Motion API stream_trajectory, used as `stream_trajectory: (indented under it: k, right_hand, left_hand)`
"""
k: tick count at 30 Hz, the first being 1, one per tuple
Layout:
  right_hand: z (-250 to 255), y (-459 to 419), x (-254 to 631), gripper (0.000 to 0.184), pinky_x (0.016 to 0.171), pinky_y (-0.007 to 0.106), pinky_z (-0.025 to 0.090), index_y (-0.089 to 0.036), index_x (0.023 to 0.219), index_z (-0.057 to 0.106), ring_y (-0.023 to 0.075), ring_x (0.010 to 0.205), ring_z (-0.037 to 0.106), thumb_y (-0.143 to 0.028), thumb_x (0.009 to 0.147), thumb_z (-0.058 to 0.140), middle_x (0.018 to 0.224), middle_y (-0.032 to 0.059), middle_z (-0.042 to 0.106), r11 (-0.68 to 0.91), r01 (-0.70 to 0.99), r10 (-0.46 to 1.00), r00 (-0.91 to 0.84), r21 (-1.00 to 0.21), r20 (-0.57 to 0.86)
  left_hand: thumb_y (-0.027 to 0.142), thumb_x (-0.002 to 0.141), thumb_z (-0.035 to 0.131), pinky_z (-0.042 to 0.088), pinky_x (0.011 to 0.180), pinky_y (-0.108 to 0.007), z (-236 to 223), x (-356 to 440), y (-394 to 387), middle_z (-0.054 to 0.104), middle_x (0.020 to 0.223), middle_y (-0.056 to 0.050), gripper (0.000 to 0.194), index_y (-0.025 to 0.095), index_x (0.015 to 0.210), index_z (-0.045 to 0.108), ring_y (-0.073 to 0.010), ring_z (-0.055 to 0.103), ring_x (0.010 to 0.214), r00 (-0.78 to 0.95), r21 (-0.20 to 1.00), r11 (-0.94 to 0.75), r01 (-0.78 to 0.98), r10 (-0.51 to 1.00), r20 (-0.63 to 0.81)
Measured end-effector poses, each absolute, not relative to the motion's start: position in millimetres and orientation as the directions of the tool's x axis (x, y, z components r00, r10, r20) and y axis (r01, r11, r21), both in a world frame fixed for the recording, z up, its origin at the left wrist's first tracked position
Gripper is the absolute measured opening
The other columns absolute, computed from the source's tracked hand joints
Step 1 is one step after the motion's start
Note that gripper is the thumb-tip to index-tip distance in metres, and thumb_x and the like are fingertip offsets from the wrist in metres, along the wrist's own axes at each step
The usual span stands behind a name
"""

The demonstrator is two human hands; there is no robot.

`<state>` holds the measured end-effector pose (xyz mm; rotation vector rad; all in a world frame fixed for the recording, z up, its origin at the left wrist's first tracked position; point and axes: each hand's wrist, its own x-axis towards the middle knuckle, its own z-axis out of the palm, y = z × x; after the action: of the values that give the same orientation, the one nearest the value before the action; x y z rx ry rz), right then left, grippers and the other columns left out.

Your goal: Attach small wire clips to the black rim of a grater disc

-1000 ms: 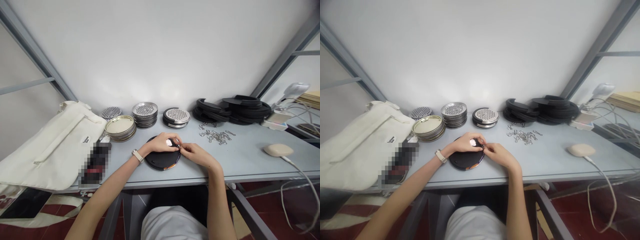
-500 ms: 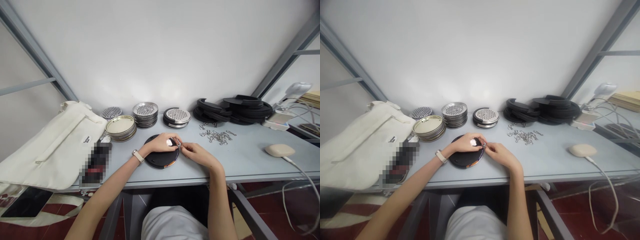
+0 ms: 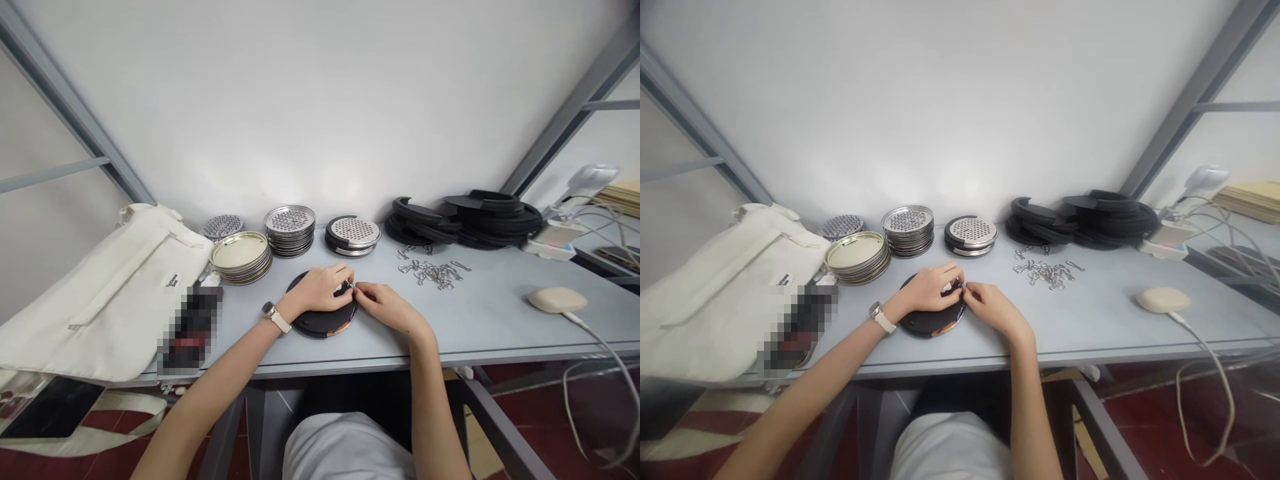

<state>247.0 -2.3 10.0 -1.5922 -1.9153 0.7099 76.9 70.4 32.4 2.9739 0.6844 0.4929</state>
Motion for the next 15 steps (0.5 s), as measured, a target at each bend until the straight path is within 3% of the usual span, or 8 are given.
stream_trajectory:
  k: [5,15]
  right_hand:
    - [9.8,-2.8,249.6,0.029,0.059,0.025,0.033,-0.019,0.066,0.043,0.0131,0.063,0.046,-0.033,0.089,0.034,0.065,-0.0023,0.054,0.154,0.685,0.984,-0.168,-0.712,0.051]
    - [10.3,-3.3,249.7,0.030,0.059,0.025,0.034,-0.019,0.067,0.047,0.0135,0.064,0.046,-0.035,0.089,0.034,0.066,-0.0011,0.056,0.165,0.675,0.983,-0.170,-0.719,0.066]
  left_hand:
    - [0.033,0.082,0.048,0.037,0.059,-0.027,36.4,75.7,68.2,0.057,0.094,-0.001,0.018,0.020,0.095,0.049,-0.0143,0.054,0.067,0.885,0.032,-0.921,0.388,0.382,0.265]
    - [0.030,0.084,0.046,0.037,0.058,-0.027,36.0,77.4,68.3,0.055,0.093,-0.003,0.013,0.019,0.091,0.048,-0.0144,0.053,0.067,0.888,0.034,-0.917,0.396,0.392,0.241]
